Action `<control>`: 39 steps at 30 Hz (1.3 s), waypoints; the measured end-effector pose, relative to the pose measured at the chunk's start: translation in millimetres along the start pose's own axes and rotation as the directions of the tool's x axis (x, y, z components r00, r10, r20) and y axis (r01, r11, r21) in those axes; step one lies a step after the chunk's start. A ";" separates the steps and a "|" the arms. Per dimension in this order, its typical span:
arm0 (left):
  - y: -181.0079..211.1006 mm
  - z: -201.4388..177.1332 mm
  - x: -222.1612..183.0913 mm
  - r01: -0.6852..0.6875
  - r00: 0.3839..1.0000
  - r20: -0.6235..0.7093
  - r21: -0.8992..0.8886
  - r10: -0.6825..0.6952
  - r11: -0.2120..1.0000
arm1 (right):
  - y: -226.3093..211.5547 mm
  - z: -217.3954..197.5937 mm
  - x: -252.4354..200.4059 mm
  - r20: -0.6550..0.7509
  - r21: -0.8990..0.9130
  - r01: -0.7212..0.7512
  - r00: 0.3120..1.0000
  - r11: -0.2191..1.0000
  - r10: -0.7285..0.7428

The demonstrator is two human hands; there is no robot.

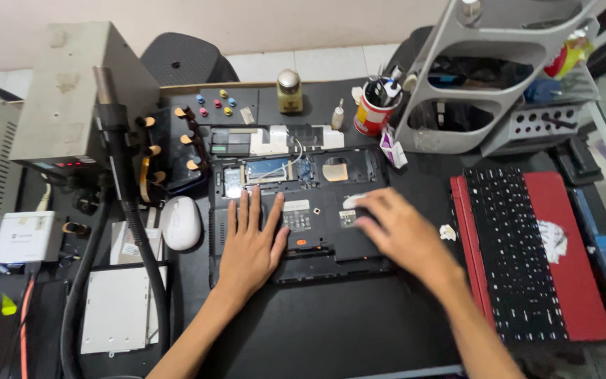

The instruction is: The person disassembles a laptop by removing internal components and screws with a screwdriver and by hand, then lifts the main chassis to reveal the screen and keyboard area.

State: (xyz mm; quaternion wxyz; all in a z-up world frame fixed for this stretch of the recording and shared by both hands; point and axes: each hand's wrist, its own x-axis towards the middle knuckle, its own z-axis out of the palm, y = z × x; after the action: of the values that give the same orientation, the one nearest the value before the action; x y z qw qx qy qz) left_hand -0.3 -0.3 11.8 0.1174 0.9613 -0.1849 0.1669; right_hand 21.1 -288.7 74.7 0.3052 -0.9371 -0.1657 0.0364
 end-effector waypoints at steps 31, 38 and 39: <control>-0.8 0.4 -0.6 -0.001 0.999 0.038 -0.033 0.003 0.999 | 78.2 -34.9 -23.2 0.161 -0.183 -0.425 0.876 0.886 0.454; 41.9 -22.0 13.4 -0.053 0.998 0.005 -0.376 0.059 0.925 | 70.8 -69.8 -28.4 0.203 0.193 -0.405 0.908 0.894 0.367; 54.4 -24.1 16.3 -0.079 0.996 0.001 -0.444 0.089 0.893 | 70.0 -72.7 -29.0 0.197 0.239 -0.399 0.913 0.886 0.358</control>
State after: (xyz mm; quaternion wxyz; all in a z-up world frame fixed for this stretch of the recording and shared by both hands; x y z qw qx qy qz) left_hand -14.2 -47.8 48.8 0.3239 0.9022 -0.2606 0.1149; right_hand 26.2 -392.2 91.8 0.4056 -0.8947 0.0052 0.1869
